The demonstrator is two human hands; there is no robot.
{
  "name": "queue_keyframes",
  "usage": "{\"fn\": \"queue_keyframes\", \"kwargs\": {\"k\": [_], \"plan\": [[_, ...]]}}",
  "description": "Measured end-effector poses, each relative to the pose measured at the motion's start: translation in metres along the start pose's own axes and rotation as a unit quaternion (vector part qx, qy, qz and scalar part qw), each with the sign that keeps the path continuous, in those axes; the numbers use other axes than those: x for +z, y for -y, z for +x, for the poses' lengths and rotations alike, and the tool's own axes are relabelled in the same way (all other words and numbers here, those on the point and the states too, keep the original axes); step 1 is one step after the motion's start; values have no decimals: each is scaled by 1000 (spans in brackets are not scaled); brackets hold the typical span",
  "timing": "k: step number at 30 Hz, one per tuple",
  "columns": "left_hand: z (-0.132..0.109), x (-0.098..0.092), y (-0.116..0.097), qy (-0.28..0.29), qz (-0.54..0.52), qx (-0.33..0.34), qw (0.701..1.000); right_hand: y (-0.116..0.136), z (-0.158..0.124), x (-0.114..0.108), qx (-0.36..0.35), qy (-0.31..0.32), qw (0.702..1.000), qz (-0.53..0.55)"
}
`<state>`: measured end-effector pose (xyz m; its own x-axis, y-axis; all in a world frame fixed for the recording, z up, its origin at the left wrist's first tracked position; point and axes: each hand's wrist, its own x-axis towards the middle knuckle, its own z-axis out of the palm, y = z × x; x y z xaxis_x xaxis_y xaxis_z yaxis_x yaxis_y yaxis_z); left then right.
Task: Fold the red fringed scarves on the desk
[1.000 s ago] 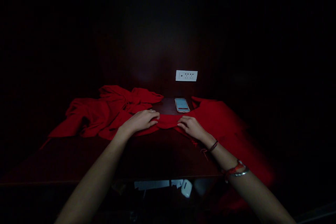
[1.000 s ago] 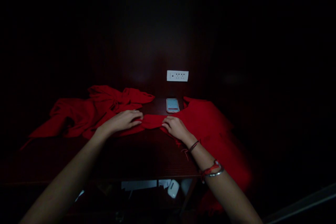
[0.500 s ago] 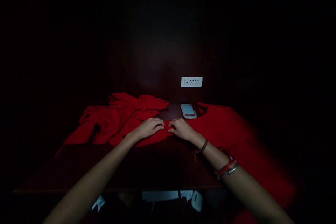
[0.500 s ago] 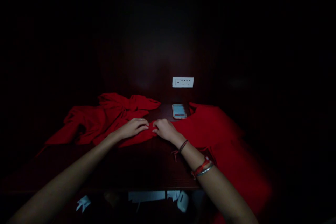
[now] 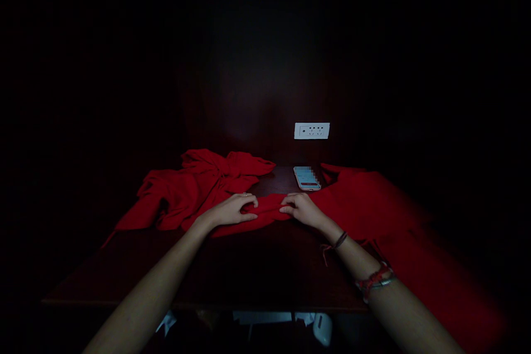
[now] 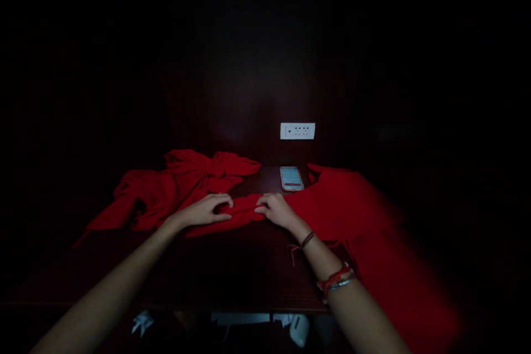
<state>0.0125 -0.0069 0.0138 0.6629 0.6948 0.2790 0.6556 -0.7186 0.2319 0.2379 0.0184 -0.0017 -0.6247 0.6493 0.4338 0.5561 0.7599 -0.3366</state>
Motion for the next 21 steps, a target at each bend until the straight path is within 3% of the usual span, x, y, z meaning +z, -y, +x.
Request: {"fn": "queue_keyframes", "kwargs": {"k": [7, 13, 17, 21], "plan": [[0, -4, 7, -2, -85, 21, 996, 4, 0, -8, -5, 6, 1000, 10], [-4, -14, 12, 38, -41, -15, 998, 4, -2, -21, -55, 35, 998, 27], [-7, -24, 9, -20, -55, -18, 998, 3, -3, -25, -61, 34, 997, 24], [-10, -36, -7, -83, -66, -3, 994, 3, -3, -24, -61, 37, 997, 6]]}}
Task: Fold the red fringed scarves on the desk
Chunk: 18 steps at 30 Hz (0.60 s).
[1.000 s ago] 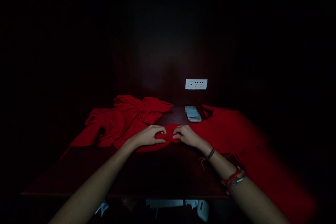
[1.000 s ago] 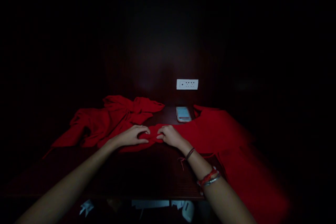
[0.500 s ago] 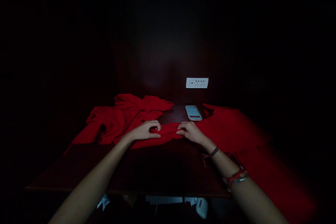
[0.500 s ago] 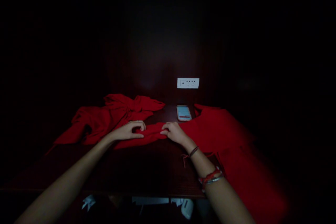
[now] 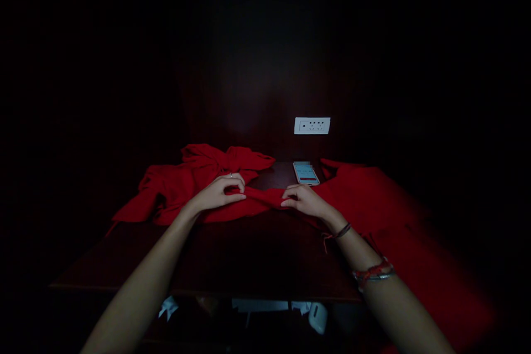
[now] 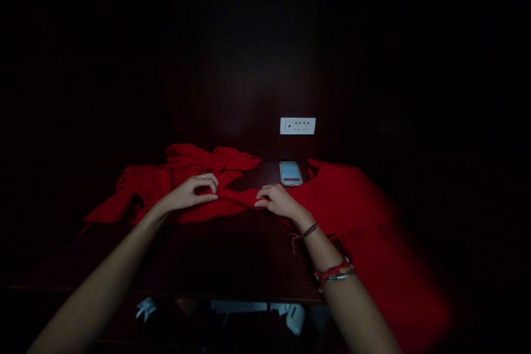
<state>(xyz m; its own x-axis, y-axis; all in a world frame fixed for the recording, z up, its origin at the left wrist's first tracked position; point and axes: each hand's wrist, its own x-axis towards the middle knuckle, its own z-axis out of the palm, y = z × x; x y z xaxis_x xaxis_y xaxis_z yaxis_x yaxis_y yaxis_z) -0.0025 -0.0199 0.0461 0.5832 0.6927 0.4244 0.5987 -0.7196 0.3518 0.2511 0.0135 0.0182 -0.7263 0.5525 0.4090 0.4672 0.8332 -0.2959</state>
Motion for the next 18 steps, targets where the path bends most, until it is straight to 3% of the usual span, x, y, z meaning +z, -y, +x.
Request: {"fn": "queue_keyframes", "kwargs": {"k": [3, 11, 13, 18], "plan": [[0, -1, -9, 1, -17, 12, 1000, -1, 1, 3, -5, 10, 1000, -19], [0, 7, 9, 129, -26, -60, 990, -7, -1, 5, -9, -10, 996, -91], [-1, 5, 7, 125, -41, -70, 989, -7, -1, 5, -9, -15, 995, -102], [-2, 4, 4, 48, -93, -101, 989, -7, -1, 3, -4, -29, 993, -110]]}}
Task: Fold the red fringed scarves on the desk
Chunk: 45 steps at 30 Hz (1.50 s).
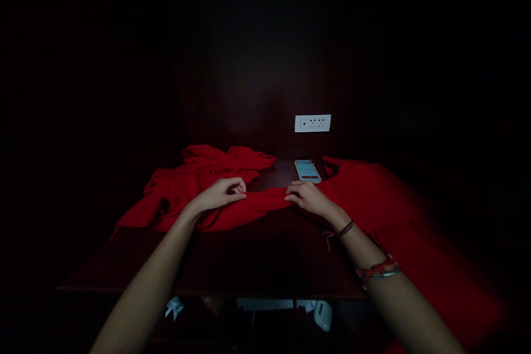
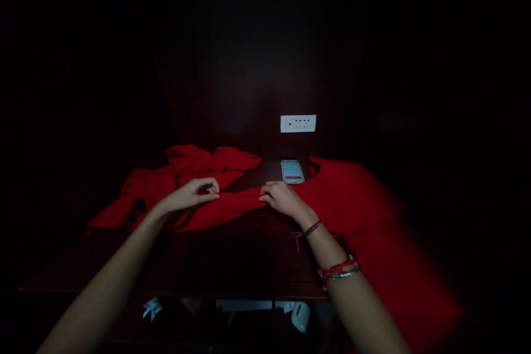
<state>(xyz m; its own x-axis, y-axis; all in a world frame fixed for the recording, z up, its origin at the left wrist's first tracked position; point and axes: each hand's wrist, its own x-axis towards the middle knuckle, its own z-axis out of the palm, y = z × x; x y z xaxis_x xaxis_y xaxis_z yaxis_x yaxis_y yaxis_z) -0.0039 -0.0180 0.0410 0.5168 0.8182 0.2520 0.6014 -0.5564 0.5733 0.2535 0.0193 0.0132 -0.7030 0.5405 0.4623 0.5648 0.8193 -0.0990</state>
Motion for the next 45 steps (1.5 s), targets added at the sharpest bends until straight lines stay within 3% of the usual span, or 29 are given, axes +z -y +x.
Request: {"fn": "queue_keyframes", "kwargs": {"k": [3, 10, 17, 23, 26, 29, 34, 39, 42, 44, 45], "plan": [[1, 1, 2, 24, 3, -8, 1000, 0, 0, 1, 5, 4, 1000, -5], [3, 4, 2, 79, 127, 37, 988, 2, 0, 4, 16, 15, 999, -33], [-1, -5, 5, 79, 168, 26, 982, 8, 0, 2, -20, 16, 1000, 1], [-9, -7, -4, 64, 159, 57, 984, 12, 0, 1, -40, 25, 999, 17], [-20, -8, -6, 51, 222, 32, 973, 16, 0, 0, -52, 30, 998, 30], [-34, -12, 1, 74, 309, 26, 948, 19, 0, -1, -65, 24, 997, 40], [-41, -29, 19, 85, 431, -6, 898, 18, 1, 1, -64, -32, 996, 54], [-16, -62, 14, 53, 517, -21, 854, 12, 1, -6, -10, -140, 988, 64], [-4, -80, 13, 89, 561, -78, 819, 0, -3, -14, 57, -230, 969, 66], [-1, -84, 13, 100, 550, -114, 822, -8, -5, -18, 95, -273, 955, 73], [0, -81, 12, 82, 529, -113, 837, -11, -6, -19, 105, -277, 952, 79]]}}
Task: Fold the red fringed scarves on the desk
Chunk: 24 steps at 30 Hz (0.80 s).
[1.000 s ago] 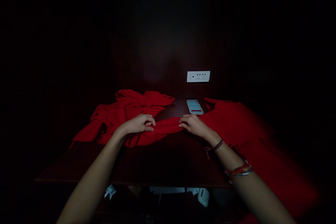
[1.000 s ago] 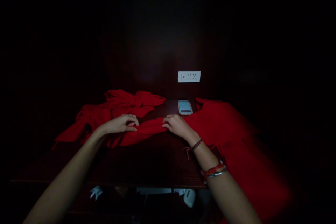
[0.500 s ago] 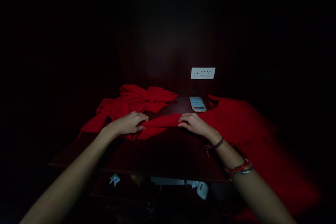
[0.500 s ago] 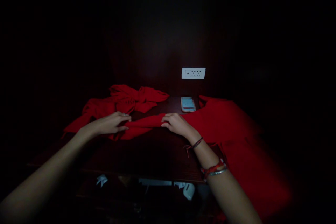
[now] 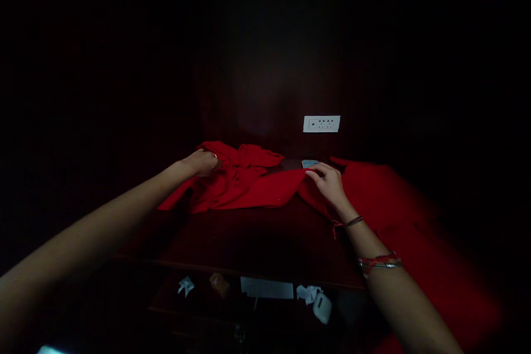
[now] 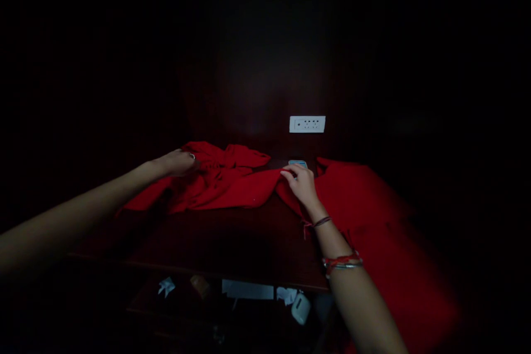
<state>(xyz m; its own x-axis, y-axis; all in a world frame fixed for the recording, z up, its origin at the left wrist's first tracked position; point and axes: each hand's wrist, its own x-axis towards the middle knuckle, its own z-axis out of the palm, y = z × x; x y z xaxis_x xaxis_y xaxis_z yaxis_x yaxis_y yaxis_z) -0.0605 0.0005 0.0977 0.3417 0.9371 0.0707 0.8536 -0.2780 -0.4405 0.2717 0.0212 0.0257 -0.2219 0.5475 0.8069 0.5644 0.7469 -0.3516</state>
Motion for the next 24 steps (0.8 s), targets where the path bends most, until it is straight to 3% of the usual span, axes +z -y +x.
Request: {"fn": "queue_keyframes", "kwargs": {"k": [2, 4, 6, 10, 15, 17, 20, 24], "plan": [[1, -1, -16, -73, -95, 19, 993, -1, -1, 1, -1, 32, 999, 15], [4, 0, -43, -132, -214, 80, 965, 3, -2, 6, -26, 87, 995, 31], [9, 4, -75, -116, -304, 149, 934, 9, -4, 10, -49, 122, 991, 34], [24, 18, -118, -62, -429, 202, 878, 18, -7, 13, -56, 133, 989, 24], [37, 21, -129, -147, -468, 188, 851, 19, -8, 10, -65, 140, 987, 37], [38, 18, -129, -132, -491, 188, 840, 19, -8, 10, -64, 135, 988, 39], [37, 13, -128, -103, -480, 185, 852, 17, -7, 10, -49, 118, 991, 31], [29, 7, -128, -179, -445, 172, 861, 16, -6, 9, -36, 108, 993, 14]]}}
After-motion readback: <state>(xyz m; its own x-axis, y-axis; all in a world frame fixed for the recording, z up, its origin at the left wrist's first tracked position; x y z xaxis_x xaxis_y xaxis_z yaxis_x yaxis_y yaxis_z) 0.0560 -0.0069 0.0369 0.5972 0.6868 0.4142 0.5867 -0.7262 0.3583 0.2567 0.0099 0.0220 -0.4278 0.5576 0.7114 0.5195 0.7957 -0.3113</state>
